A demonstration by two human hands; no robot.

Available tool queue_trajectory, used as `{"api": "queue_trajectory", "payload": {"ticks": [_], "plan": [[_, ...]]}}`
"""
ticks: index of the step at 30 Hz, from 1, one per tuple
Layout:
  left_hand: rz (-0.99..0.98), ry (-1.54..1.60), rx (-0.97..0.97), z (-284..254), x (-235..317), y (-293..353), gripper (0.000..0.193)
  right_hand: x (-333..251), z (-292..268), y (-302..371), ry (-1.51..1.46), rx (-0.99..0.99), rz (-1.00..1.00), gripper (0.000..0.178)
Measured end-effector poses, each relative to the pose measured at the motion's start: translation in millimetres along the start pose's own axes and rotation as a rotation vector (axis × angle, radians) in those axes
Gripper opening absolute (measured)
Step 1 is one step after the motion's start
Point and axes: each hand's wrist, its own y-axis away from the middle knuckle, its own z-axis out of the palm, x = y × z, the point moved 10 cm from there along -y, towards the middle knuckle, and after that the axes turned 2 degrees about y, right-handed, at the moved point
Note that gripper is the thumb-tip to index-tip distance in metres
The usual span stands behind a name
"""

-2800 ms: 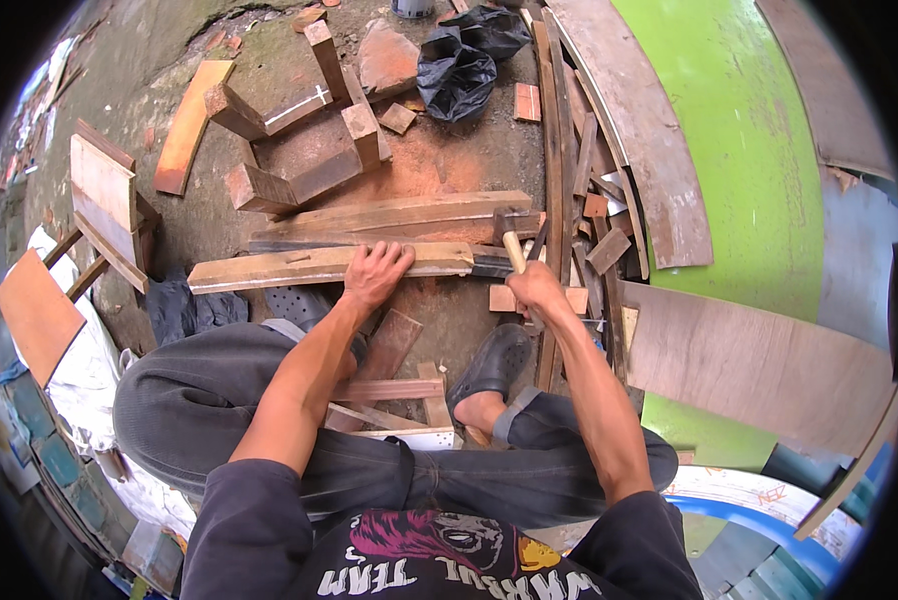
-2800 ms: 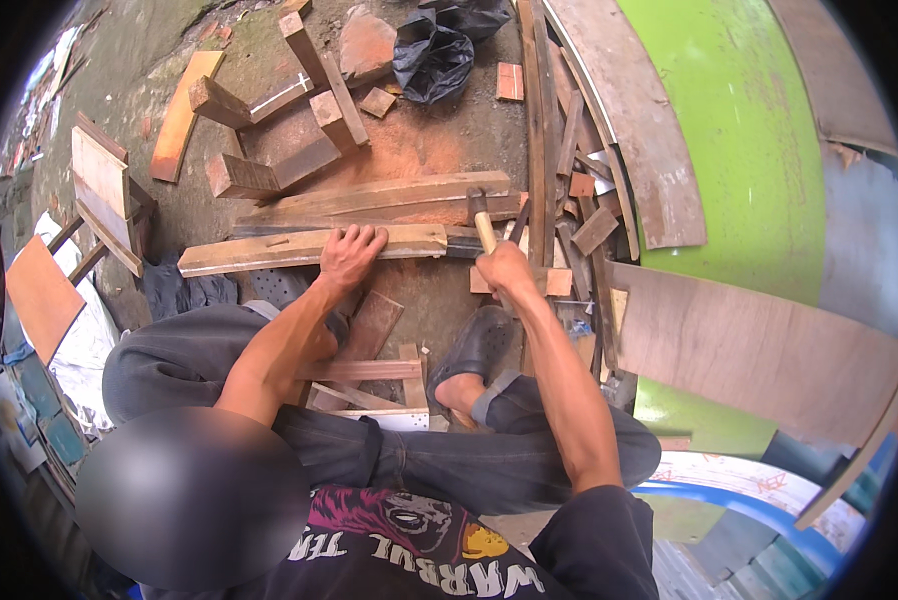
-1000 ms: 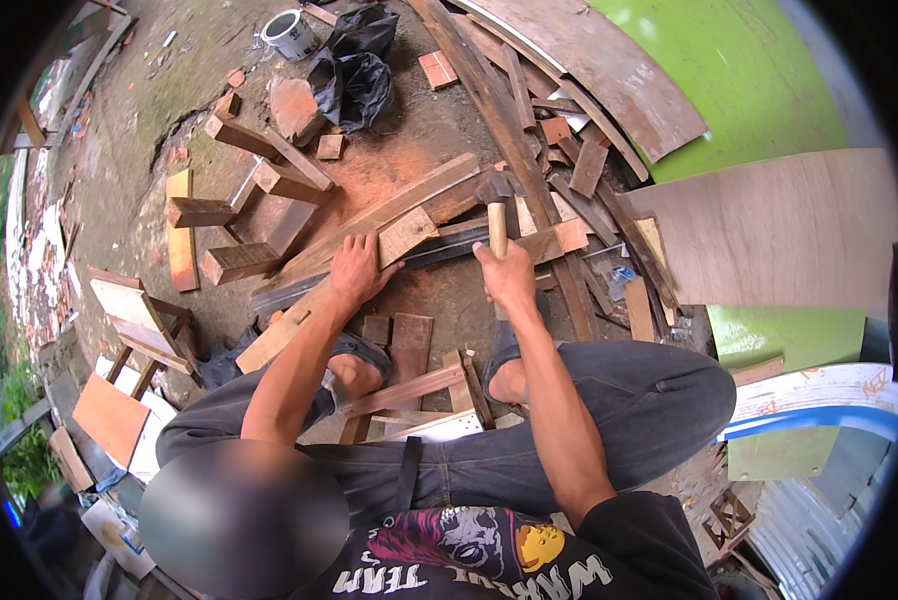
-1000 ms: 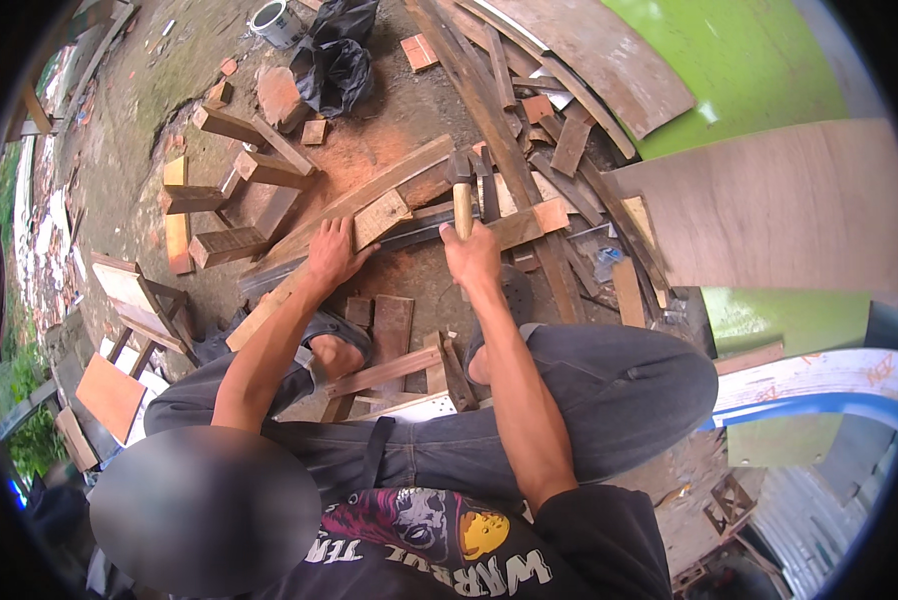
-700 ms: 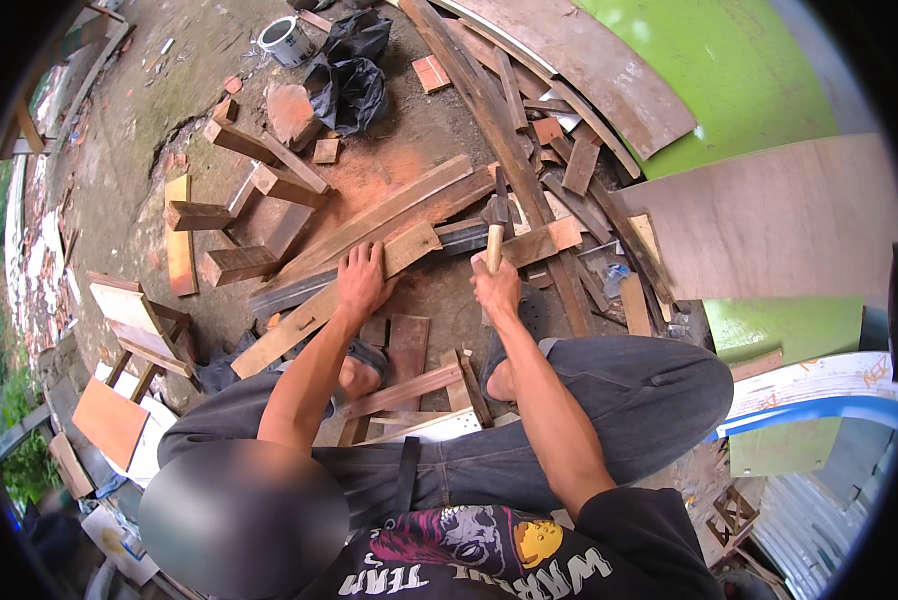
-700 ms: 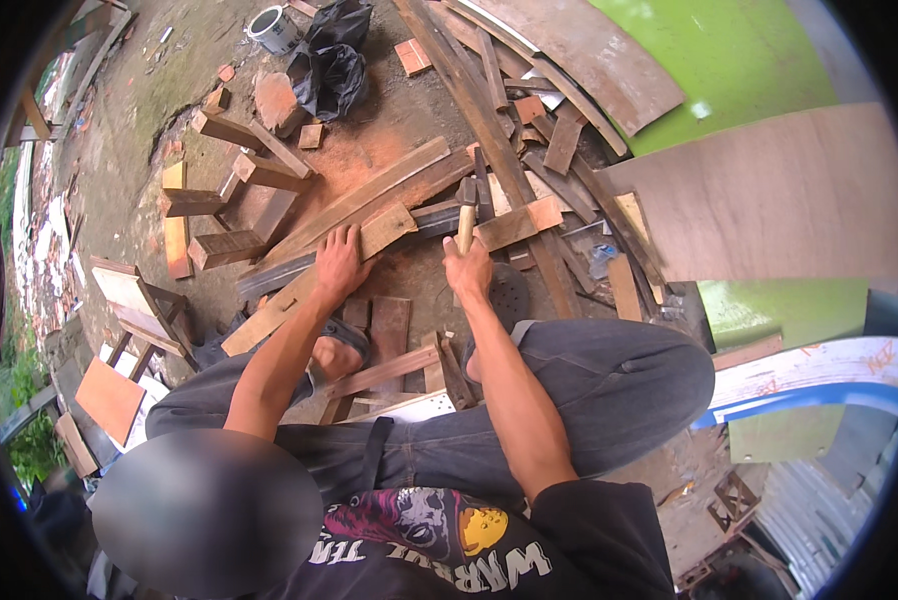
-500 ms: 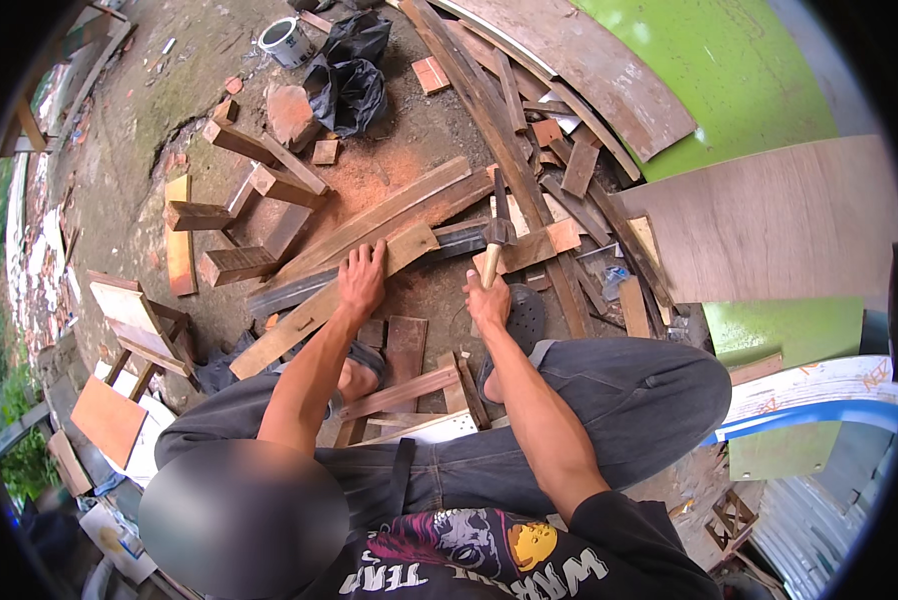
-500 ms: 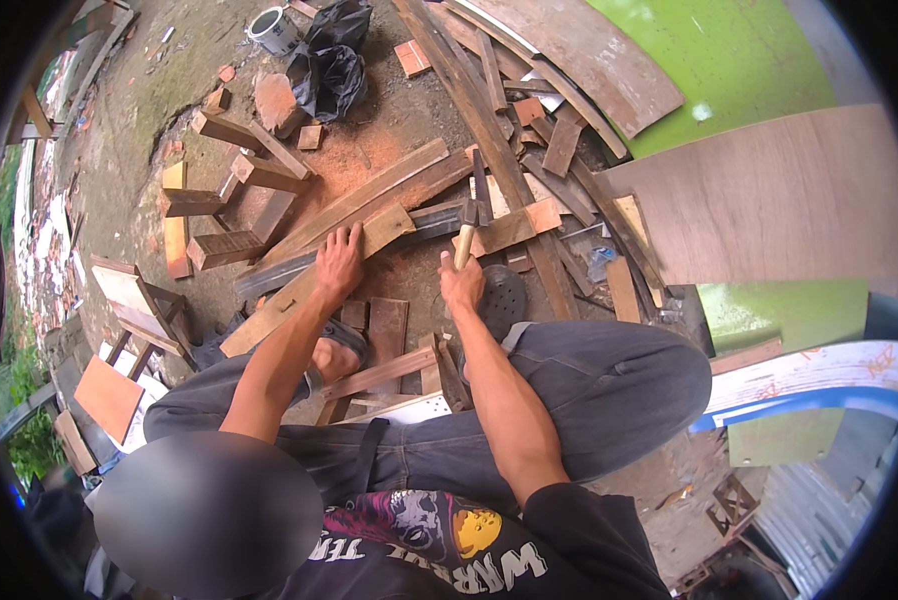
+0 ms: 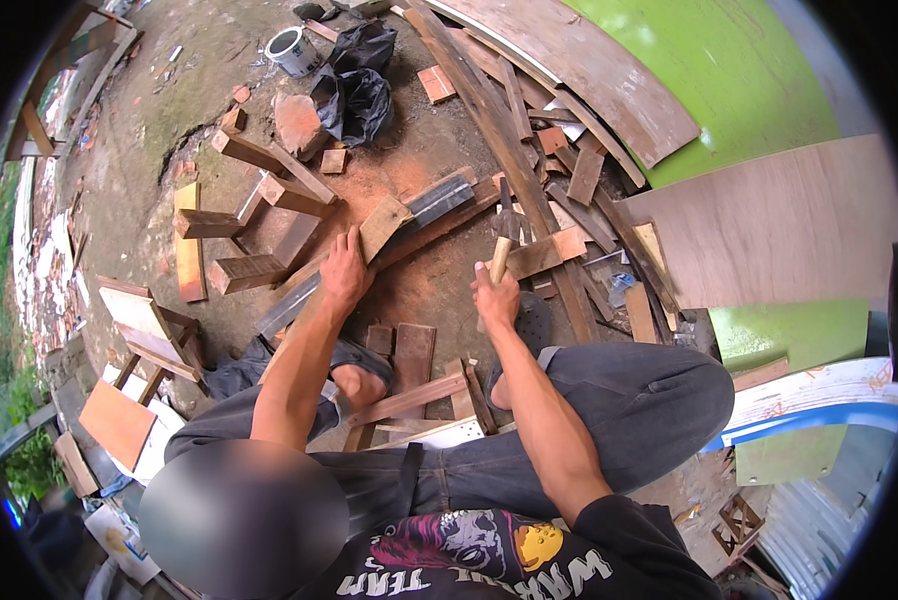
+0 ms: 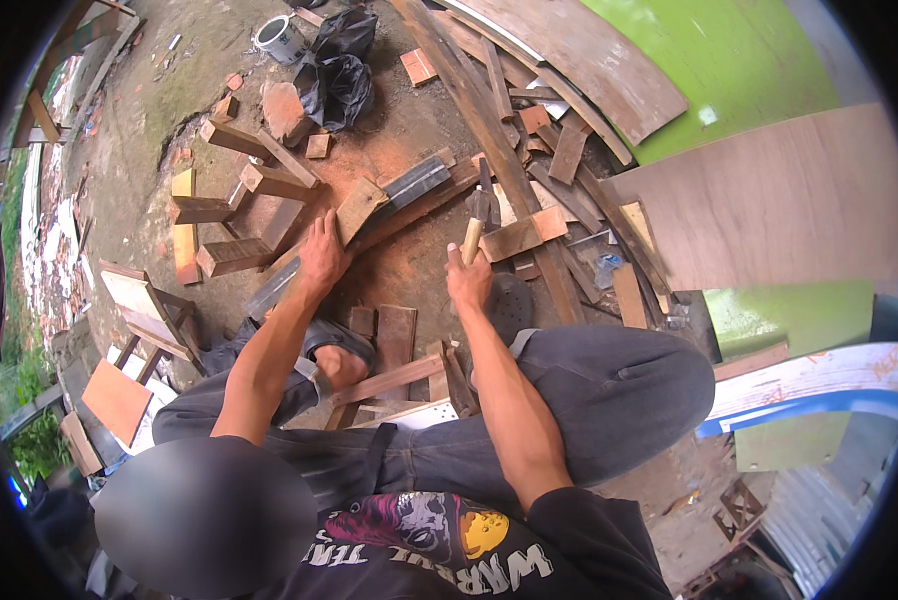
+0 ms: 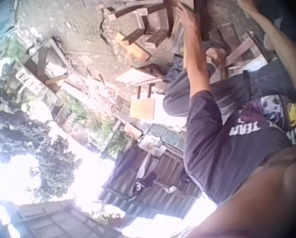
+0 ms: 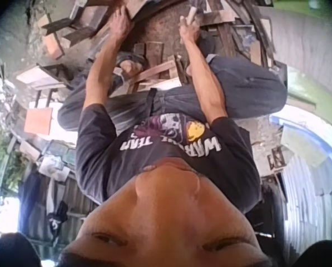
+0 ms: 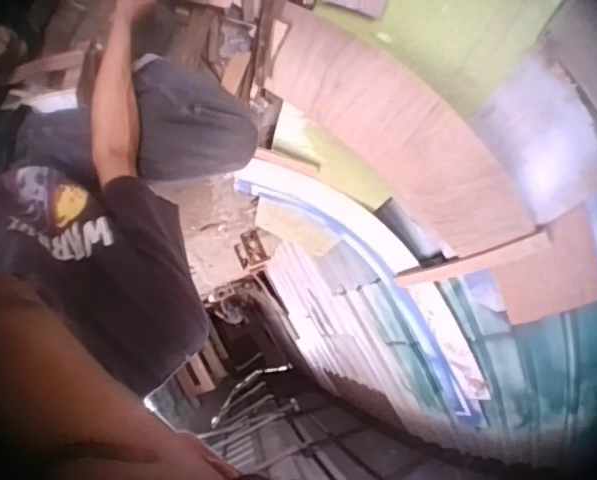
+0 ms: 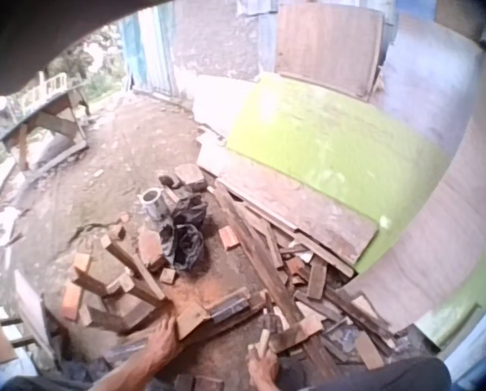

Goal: The person sits on the ground and uses a hammer to repeatedly strike a piece of wood placed on a metal bar, breaking it into smaller pieces.

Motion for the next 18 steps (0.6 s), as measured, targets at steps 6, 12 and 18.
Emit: {"api": "queue_trajectory", "payload": {"ticks": [6, 12, 18], "plan": [[0.117, 0.116, 0.074, -10, 10, 6, 0.077, -15, 4, -8, 0.145, -0.019, -0.192, 0.043], [0.098, 0.078, -0.003, 4, 3, 5, 0.075, -44, 22, 4, 0.113, -0.232, -0.022, 0.044], [0.074, 0.09, 0.042, 7, 2, 5, 0.076, -150, 32, 3, 0.25, -0.187, -0.499, 0.035]]}}
